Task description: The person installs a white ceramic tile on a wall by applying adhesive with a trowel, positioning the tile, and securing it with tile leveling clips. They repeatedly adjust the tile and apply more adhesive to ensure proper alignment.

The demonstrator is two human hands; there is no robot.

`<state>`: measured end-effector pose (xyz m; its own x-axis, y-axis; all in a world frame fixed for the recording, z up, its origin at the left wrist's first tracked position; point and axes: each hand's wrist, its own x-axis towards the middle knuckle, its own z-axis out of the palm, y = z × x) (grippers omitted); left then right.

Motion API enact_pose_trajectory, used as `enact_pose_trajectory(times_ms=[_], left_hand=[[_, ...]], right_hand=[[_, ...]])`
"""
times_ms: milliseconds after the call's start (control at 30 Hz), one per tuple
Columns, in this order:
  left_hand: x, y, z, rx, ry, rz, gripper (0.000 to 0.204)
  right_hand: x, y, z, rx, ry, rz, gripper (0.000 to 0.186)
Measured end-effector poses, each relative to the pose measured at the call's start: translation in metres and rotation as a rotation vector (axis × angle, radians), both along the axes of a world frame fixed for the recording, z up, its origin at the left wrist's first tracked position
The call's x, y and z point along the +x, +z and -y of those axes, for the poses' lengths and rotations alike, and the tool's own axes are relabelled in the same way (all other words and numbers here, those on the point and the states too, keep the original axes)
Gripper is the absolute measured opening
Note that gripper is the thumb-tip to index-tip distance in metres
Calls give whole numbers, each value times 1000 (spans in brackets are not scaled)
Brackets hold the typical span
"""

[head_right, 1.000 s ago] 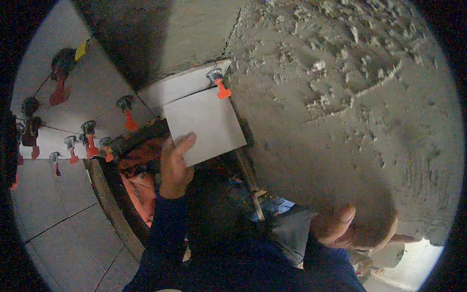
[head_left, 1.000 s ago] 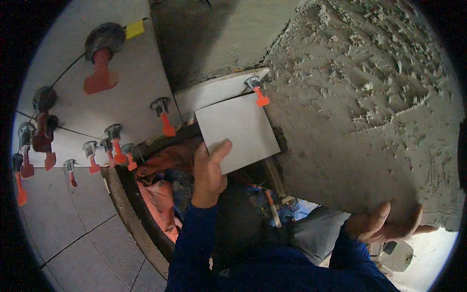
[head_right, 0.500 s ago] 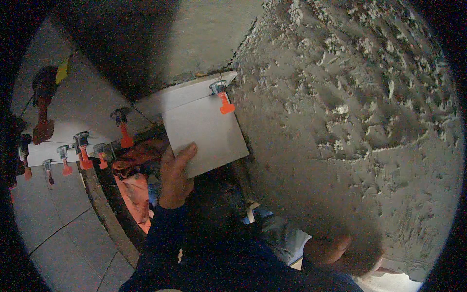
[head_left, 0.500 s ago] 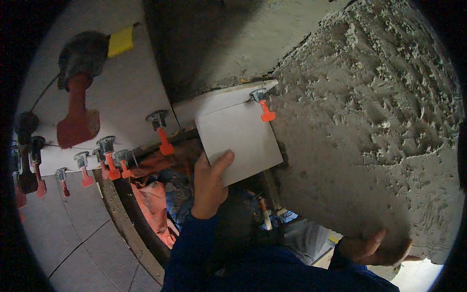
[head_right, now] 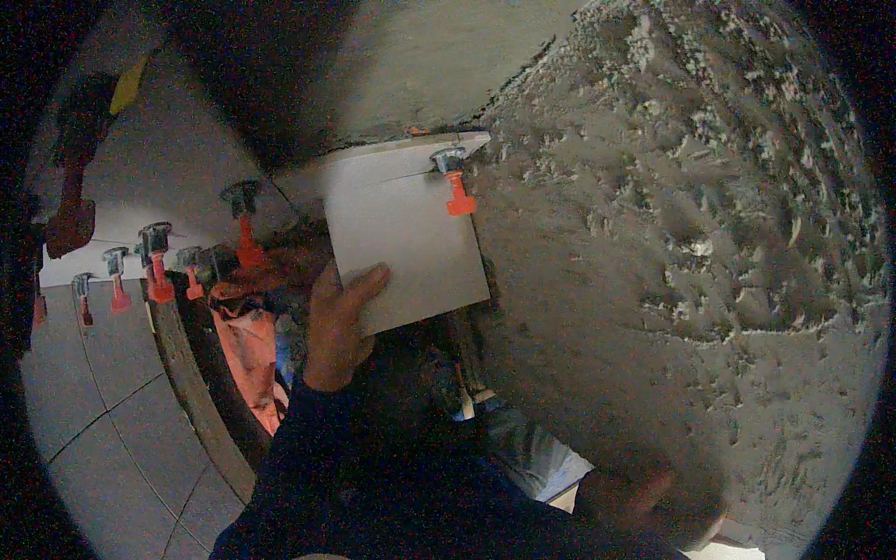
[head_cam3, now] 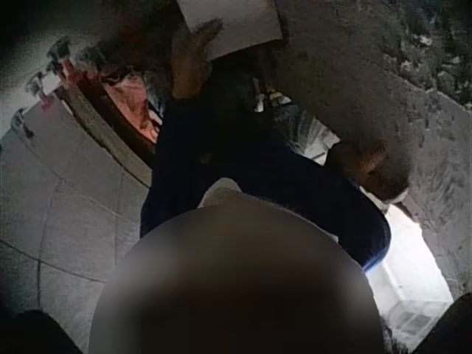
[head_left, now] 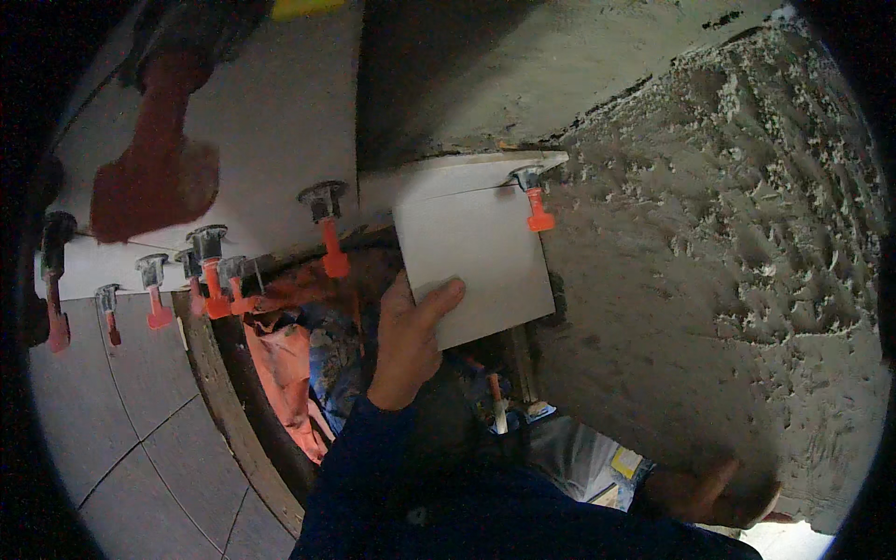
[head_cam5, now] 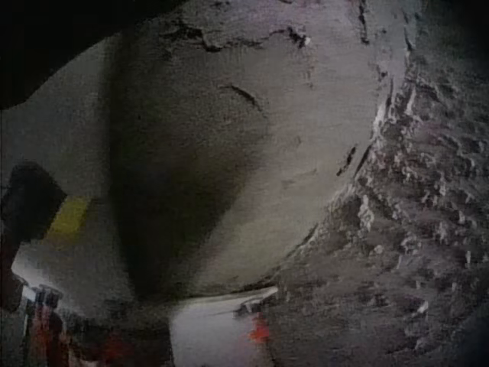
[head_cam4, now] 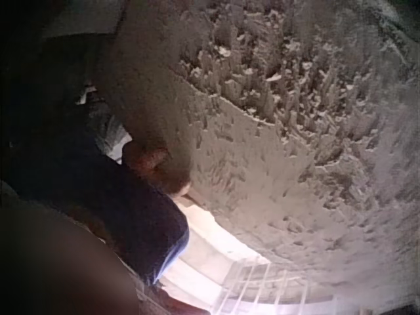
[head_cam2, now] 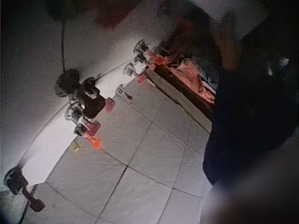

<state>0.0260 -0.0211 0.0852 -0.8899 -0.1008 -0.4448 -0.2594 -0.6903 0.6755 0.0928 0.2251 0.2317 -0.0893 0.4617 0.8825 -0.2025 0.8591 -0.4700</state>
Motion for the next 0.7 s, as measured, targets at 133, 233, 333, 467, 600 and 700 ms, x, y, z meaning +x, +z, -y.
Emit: enact_pose_trajectory(times_ms=[133, 233, 333, 467, 600, 700], left_hand=[[-2, 2, -3, 24, 29, 22, 49], [-3, 0, -7, 45, 58, 6, 49], [-2, -3, -7, 78, 76, -1, 49], [-3, -7, -7, 92, 66, -21, 48], [-3, -6, -5, 47, 55, -10, 46], [-1, -5, -4, -21, 51, -43, 45]], right_hand=[[-17, 7, 15, 72, -137, -70, 67], [-24, 11, 21, 90, -219, -108, 67], [-22, 13, 22, 96, -296, -102, 68], [-15, 13, 19, 191, -146, -58, 69], [-13, 10, 14, 220, -84, -72, 66], [-13, 9, 13, 265, -73, -58, 64]])
